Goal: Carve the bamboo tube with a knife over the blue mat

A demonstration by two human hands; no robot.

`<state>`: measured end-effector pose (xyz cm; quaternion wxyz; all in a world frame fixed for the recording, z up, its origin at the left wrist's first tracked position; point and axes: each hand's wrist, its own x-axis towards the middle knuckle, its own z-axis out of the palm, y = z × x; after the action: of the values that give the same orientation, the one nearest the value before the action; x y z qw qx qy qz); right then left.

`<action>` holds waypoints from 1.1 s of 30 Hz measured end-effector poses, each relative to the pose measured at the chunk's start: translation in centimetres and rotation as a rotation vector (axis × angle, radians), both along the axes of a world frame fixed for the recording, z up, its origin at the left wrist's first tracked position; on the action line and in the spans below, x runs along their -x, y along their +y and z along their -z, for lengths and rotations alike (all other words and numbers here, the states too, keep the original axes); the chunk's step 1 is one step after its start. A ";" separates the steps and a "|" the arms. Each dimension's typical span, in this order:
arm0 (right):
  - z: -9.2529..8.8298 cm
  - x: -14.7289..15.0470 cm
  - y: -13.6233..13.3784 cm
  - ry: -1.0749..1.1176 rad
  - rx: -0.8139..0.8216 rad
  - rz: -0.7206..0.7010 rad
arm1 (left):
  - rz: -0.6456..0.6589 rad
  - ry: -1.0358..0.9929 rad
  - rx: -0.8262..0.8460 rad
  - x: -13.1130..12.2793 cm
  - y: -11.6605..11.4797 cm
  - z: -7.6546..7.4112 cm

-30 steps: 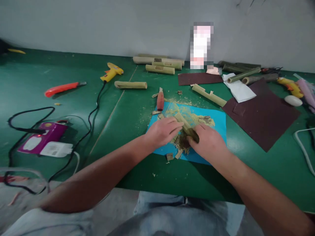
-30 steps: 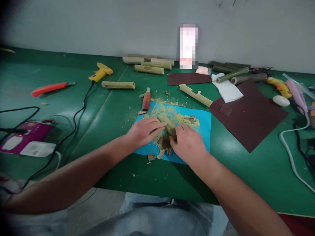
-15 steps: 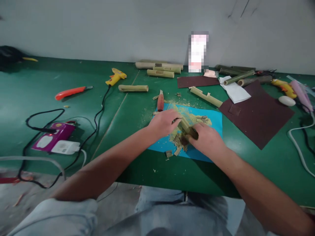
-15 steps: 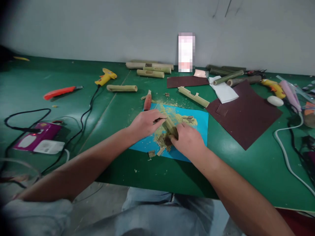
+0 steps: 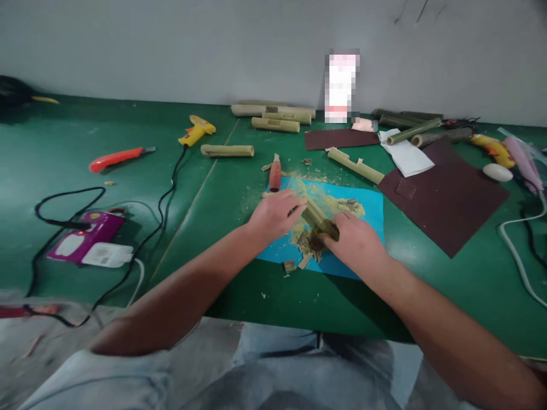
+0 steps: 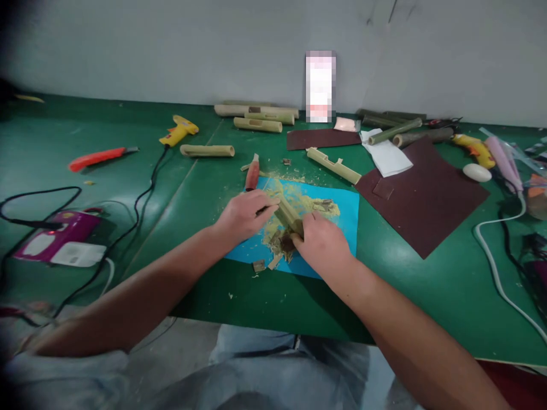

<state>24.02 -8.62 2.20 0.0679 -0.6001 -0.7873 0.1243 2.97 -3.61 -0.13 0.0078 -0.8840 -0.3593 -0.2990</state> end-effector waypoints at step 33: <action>0.1 0.3 -0.2 -0.013 0.000 0.034 | 0.049 0.026 -0.038 -0.1 -0.1 0.8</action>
<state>23.72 -8.83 2.06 0.0649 -0.6143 -0.7773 0.1192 3.02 -3.68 -0.96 0.0219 -0.8960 -0.3316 -0.2945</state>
